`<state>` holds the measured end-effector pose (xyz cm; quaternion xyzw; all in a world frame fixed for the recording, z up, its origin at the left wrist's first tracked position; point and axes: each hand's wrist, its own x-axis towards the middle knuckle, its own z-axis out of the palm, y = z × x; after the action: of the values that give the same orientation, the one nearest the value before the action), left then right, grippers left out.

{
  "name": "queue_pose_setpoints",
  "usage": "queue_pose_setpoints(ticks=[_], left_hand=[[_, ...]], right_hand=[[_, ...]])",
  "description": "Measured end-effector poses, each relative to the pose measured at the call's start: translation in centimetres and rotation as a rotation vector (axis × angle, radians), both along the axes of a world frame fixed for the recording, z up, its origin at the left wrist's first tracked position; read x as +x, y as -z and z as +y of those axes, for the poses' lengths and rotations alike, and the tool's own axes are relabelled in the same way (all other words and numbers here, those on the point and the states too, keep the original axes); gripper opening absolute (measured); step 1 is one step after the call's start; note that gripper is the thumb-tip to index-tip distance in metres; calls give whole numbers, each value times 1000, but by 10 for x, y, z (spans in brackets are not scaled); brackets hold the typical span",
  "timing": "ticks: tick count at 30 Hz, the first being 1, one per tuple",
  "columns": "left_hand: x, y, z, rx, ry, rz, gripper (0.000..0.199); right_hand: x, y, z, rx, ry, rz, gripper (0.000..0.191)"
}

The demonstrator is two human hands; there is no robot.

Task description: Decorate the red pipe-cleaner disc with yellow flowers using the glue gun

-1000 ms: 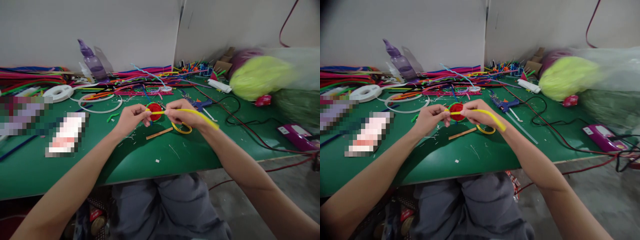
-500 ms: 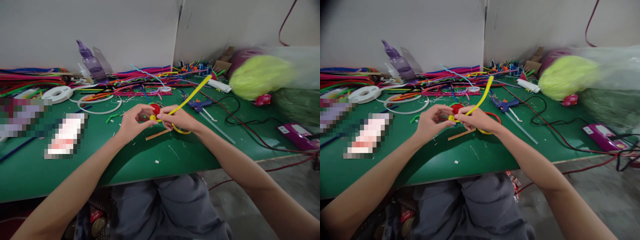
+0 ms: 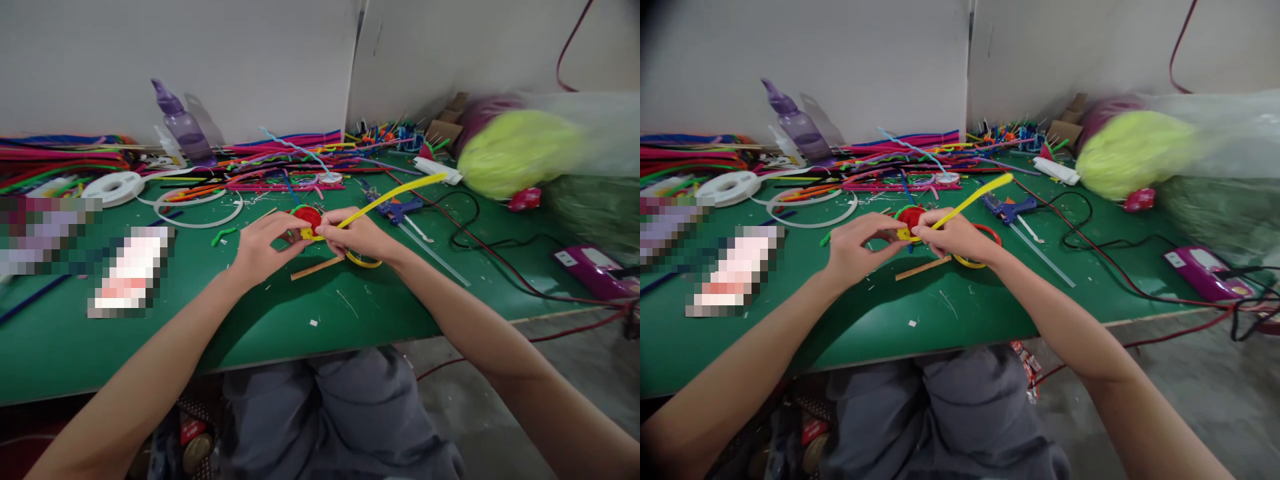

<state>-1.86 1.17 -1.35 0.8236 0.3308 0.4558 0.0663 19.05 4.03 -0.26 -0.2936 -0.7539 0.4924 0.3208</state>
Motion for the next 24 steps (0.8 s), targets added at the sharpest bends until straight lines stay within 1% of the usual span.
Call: queue_pose_setpoints(ticks=[2,4,7,11,17,24], left_hand=[[-1,-1,0,45,9,32,16],[-1,-2,-1,56,19,38,14],[0,-3,-3,9,5,17,16],[1,-4,-6,-63,-12,20,19],[1,-3,-5,0,-16,68,15],[2,-2,-6,-6,-10,35,16]], right_hand=[[0,0,0,-9,-6,7,30],[1,0,0,-25,-15,25,32],[1,0,1,-43,-22,54,35],[0,0,1,-52,-2,52,33],[-2,0,-2,-78,-7,33,29],[-2,2,-1,-48,-35,8,31]])
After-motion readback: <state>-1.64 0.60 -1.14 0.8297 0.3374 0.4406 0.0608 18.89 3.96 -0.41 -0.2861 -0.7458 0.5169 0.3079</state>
